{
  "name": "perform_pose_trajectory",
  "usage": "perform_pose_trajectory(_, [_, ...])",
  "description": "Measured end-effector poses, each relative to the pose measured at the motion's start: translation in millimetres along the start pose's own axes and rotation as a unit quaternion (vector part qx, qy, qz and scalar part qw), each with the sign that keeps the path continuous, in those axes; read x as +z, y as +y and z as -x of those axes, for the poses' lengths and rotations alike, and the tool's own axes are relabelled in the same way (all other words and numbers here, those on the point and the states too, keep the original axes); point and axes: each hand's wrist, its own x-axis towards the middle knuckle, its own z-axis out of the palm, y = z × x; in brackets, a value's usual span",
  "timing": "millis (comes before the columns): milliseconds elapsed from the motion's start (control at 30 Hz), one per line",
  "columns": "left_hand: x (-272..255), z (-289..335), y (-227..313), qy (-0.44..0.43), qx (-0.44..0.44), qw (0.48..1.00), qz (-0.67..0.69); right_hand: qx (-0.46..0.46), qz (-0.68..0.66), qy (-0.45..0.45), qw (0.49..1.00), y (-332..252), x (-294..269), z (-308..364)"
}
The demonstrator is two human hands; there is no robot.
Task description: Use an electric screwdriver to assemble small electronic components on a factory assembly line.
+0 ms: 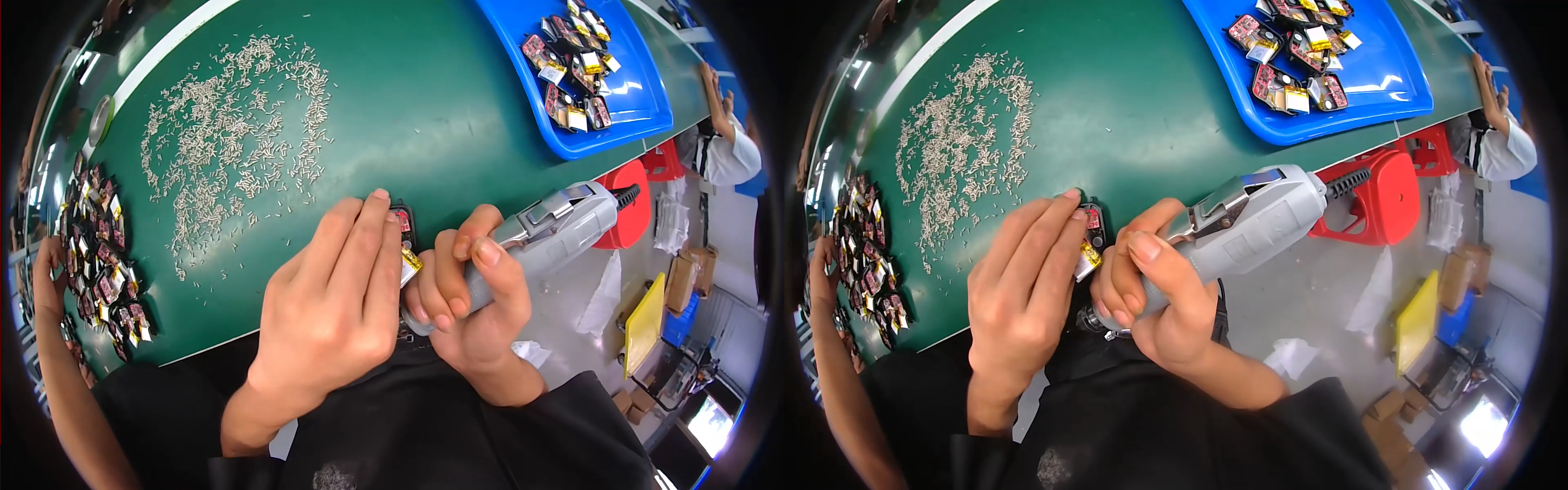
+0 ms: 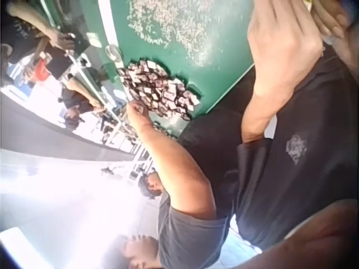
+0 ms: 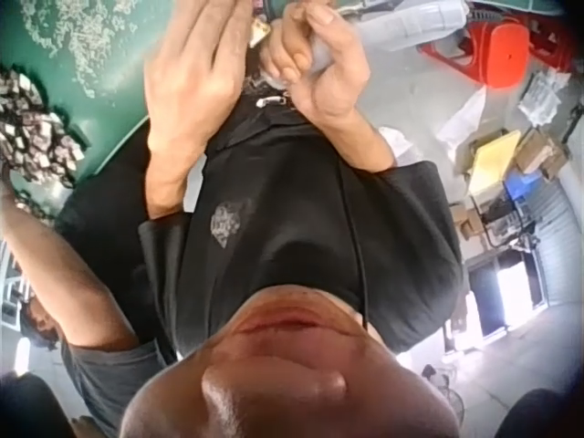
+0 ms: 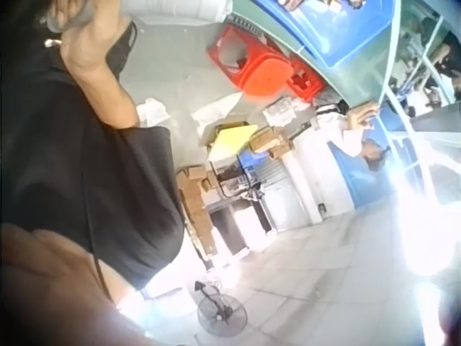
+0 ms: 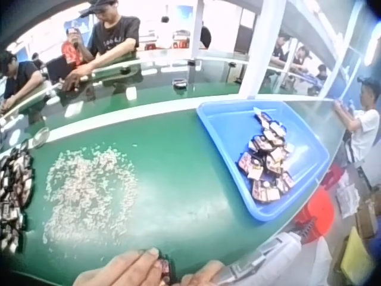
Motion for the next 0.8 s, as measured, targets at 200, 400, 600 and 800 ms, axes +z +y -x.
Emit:
perform_pose_trajectory(200, [-6,3,8,-0.023,-0.049,0.999,0.001,-0.033,0.089,-0.181,0.979,-52,11,-21])
perform_pose_trajectory(400, [-6,5,16,-0.041,-0.068,0.997,-0.020,-0.092,0.191,-0.276,0.938,-83,24,-58])
perform_pose_trajectory(600, [-7,6,18,-0.071,-0.102,0.992,0.009,-0.064,0.226,-0.298,0.925,-79,22,-74])
perform_pose_trajectory(800, [1,8,18,-0.035,-0.100,0.994,0.034,-0.053,0.223,-0.300,0.926,-79,12,-77])
